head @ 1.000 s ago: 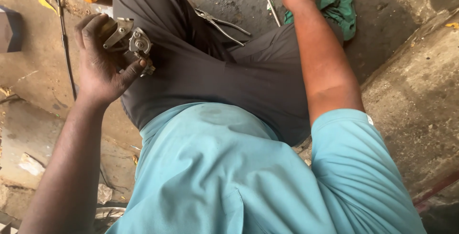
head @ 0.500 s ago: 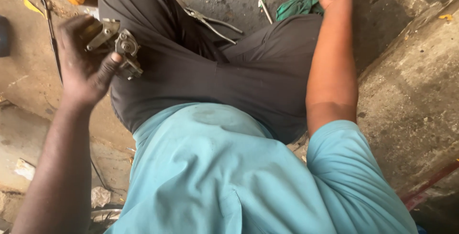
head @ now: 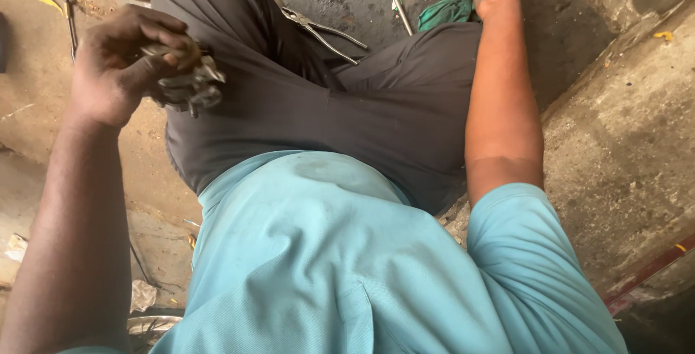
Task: The recorder is disassembling and inspecting a motorcycle carburetor, handling small internal parts like the needle and spring.
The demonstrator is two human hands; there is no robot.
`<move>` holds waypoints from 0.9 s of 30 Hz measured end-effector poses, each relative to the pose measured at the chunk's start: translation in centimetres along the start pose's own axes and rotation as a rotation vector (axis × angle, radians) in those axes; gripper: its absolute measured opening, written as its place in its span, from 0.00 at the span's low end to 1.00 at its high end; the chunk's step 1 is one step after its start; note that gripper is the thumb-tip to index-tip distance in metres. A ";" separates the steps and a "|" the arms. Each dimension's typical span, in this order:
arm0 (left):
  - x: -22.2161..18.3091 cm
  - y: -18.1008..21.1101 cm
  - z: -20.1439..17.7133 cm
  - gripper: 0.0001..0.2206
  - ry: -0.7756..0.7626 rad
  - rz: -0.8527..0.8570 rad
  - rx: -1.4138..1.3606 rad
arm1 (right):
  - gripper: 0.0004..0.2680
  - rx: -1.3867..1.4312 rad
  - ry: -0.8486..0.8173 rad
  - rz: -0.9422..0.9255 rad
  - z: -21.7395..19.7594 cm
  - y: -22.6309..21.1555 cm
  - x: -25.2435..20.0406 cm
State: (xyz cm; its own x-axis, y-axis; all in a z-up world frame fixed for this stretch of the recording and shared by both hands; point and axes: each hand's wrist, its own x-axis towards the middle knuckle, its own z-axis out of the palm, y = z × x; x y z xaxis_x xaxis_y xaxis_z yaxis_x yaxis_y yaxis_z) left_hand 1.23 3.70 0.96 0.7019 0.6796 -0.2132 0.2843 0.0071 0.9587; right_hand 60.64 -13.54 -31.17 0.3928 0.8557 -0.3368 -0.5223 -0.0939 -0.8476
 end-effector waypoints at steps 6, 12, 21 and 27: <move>1.2 3.2 4.0 0.03 0.011 -0.235 0.056 | 0.09 -1.055 0.331 0.015 -0.7 4.6 1.9; 1.4 1.7 4.8 0.02 0.010 0.078 0.482 | 0.09 -1.724 0.270 0.043 0.3 3.2 2.3; -0.1 2.2 4.5 0.15 0.170 0.086 0.689 | 0.07 -0.487 0.038 0.118 3.9 -0.4 -0.9; 0.5 0.7 3.1 0.14 0.092 0.094 0.506 | 0.05 0.376 -0.031 0.159 10.7 -4.0 -9.6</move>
State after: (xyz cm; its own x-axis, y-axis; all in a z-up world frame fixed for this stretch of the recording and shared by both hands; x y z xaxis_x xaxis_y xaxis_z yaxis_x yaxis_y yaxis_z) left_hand 3.76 1.78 0.94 0.6860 0.7219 -0.0911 0.5185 -0.3971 0.7573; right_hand 50.91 -15.96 -20.16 0.2653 0.8609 -0.4342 -0.8171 -0.0383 -0.5752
